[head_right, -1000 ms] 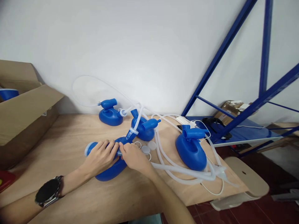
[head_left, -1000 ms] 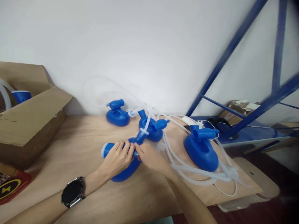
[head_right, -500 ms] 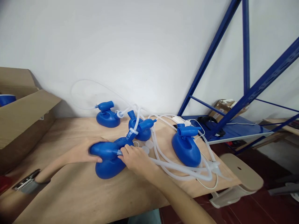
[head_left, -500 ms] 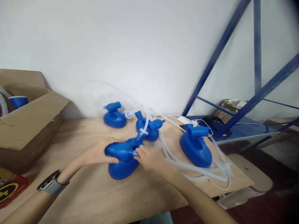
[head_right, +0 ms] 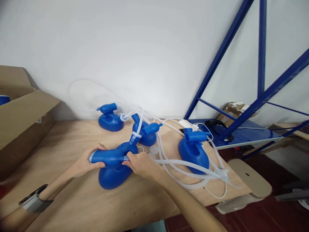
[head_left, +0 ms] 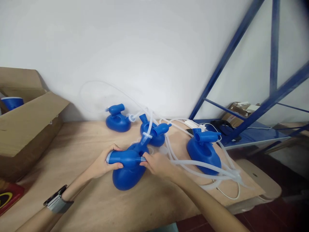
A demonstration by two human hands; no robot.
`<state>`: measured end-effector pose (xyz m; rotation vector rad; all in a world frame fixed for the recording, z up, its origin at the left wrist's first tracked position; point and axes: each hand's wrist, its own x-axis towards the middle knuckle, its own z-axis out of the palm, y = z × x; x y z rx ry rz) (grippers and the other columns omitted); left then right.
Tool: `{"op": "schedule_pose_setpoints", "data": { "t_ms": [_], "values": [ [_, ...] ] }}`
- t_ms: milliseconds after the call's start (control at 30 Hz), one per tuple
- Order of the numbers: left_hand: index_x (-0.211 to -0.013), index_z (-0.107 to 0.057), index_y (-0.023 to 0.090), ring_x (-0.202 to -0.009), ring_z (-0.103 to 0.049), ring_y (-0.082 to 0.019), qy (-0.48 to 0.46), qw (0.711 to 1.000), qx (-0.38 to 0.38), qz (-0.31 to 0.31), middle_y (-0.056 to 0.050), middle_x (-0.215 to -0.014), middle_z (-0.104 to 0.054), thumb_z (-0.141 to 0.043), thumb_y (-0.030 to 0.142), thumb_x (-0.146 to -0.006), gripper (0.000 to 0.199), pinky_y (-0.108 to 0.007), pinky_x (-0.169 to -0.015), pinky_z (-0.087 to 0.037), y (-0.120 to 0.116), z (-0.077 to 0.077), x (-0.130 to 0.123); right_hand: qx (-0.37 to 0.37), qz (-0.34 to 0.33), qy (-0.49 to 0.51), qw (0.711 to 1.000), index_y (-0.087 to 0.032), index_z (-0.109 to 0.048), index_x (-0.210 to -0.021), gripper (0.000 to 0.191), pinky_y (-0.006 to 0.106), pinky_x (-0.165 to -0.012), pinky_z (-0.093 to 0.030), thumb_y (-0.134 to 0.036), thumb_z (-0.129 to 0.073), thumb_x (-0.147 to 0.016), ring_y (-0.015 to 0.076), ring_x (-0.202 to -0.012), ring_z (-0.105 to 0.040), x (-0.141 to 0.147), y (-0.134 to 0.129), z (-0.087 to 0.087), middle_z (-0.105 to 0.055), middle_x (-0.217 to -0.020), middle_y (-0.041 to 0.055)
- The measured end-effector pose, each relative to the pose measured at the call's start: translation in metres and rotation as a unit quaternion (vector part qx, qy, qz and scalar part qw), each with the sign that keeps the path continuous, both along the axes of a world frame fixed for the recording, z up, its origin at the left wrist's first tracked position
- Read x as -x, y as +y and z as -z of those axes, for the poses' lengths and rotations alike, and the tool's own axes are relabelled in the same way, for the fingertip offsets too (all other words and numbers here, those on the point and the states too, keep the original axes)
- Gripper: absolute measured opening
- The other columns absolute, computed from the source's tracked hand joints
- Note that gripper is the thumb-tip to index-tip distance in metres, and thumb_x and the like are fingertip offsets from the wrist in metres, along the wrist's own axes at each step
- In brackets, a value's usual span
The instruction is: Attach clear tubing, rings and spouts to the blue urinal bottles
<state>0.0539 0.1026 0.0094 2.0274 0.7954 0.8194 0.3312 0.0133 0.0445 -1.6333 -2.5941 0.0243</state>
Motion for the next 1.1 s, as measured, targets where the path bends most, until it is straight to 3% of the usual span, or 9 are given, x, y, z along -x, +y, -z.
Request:
{"op": "schedule_pose_setpoints", "data": {
  "t_ms": [167, 300, 533, 700, 800, 900, 1000, 1033, 1100],
  "values": [
    [-0.111, -0.058, 0.022, -0.097, -0.073, -0.030, 0.020, 0.996, -0.082, -0.028, -0.008, -0.109, -0.073, -0.075, 0.058, -0.085, 0.048, -0.041, -0.082, -0.063, -0.010, 0.003, 0.003, 0.071, -0.003, 0.077, 0.994, -0.019, -0.060, -0.106, 0.037, 0.028, -0.055, -0.026, -0.050, -0.041, -0.113, 0.0186, -0.068, -0.065, 0.000, -0.001, -0.005, -0.072, -0.084, 0.0048],
    [-0.109, -0.059, 0.021, -0.096, -0.074, -0.028, 0.029, 0.994, -0.096, -0.046, -0.008, -0.107, -0.073, -0.080, 0.056, -0.081, 0.050, -0.040, -0.083, -0.063, -0.015, 0.002, 0.002, 0.088, -0.008, 0.092, 0.992, -0.019, -0.061, -0.105, 0.037, 0.028, -0.056, -0.027, -0.050, -0.042, -0.112, 0.0179, -0.066, -0.063, 0.000, 0.002, -0.001, -0.071, -0.082, 0.0036],
    [-0.101, -0.061, 0.021, -0.087, -0.071, -0.023, 0.014, 0.995, -0.071, -0.063, -0.005, -0.098, -0.071, -0.083, 0.054, -0.077, 0.047, -0.037, -0.079, -0.059, -0.017, -0.005, -0.002, 0.029, -0.023, 0.016, 0.999, -0.018, -0.061, -0.110, 0.043, 0.029, -0.055, -0.028, -0.053, -0.037, -0.113, 0.0211, -0.067, -0.066, 0.003, 0.002, 0.002, -0.073, -0.085, 0.0078],
    [-0.096, -0.061, 0.020, -0.079, -0.069, -0.021, 0.001, 0.997, -0.029, -0.065, -0.003, -0.092, -0.072, -0.084, 0.052, -0.075, 0.045, -0.034, -0.074, -0.058, -0.018, -0.011, -0.008, -0.039, -0.056, -0.081, 0.994, -0.014, -0.062, -0.105, 0.047, 0.029, -0.054, -0.030, -0.052, -0.035, -0.113, 0.0222, -0.063, -0.066, 0.005, 0.001, 0.003, -0.073, -0.079, 0.0110],
    [-0.095, -0.061, 0.021, -0.077, -0.068, -0.021, -0.012, 0.997, 0.007, -0.073, -0.002, -0.091, -0.071, -0.083, 0.053, -0.076, 0.044, -0.033, -0.071, -0.057, -0.020, -0.017, -0.012, -0.096, -0.078, -0.091, 0.988, -0.013, -0.063, -0.100, 0.048, 0.030, -0.054, -0.032, -0.050, -0.036, -0.113, 0.0211, -0.063, -0.066, 0.004, 0.008, 0.004, -0.071, -0.076, 0.0101],
    [-0.095, -0.061, 0.021, -0.082, -0.069, -0.023, -0.018, 0.995, 0.036, -0.089, -0.003, -0.092, -0.069, -0.081, 0.055, -0.076, 0.044, -0.033, -0.073, -0.057, -0.022, -0.020, -0.013, -0.218, -0.083, -0.032, 0.972, -0.014, -0.065, -0.096, 0.043, 0.032, -0.062, -0.042, -0.048, -0.043, -0.111, 0.0223, -0.070, -0.067, 0.005, 0.009, 0.004, -0.072, -0.079, 0.0096],
    [-0.096, -0.062, 0.021, -0.087, -0.069, -0.024, -0.015, 0.994, 0.056, -0.090, -0.003, -0.094, -0.069, -0.082, 0.055, -0.076, 0.043, -0.034, -0.078, -0.056, -0.022, -0.020, -0.011, -0.372, -0.104, 0.101, 0.917, -0.015, -0.068, -0.112, 0.030, 0.041, -0.082, -0.051, -0.040, -0.052, -0.109, 0.0287, -0.094, -0.070, 0.011, -0.013, 0.008, -0.076, -0.100, 0.0135],
    [-0.097, -0.062, 0.022, -0.087, -0.068, -0.023, -0.014, 0.994, 0.060, -0.090, -0.003, -0.095, -0.068, -0.082, 0.055, -0.076, 0.044, -0.034, -0.078, -0.056, -0.022, -0.020, -0.010, -0.391, -0.096, 0.174, 0.899, -0.016, -0.067, -0.116, 0.025, 0.043, -0.085, -0.052, -0.035, -0.054, -0.109, 0.0289, -0.097, -0.069, 0.013, -0.024, 0.013, -0.076, -0.104, 0.0130],
    [-0.097, -0.062, 0.022, -0.087, -0.068, -0.023, -0.011, 0.994, 0.066, -0.090, -0.002, -0.096, -0.068, -0.083, 0.054, -0.075, 0.045, -0.033, -0.077, -0.055, -0.023, -0.019, -0.009, -0.338, -0.027, 0.352, 0.872, -0.020, -0.068, -0.112, 0.020, 0.038, -0.080, -0.054, -0.028, -0.050, -0.108, 0.0242, -0.088, -0.069, 0.018, -0.045, 0.026, -0.075, -0.095, 0.0084]
  ]
}}
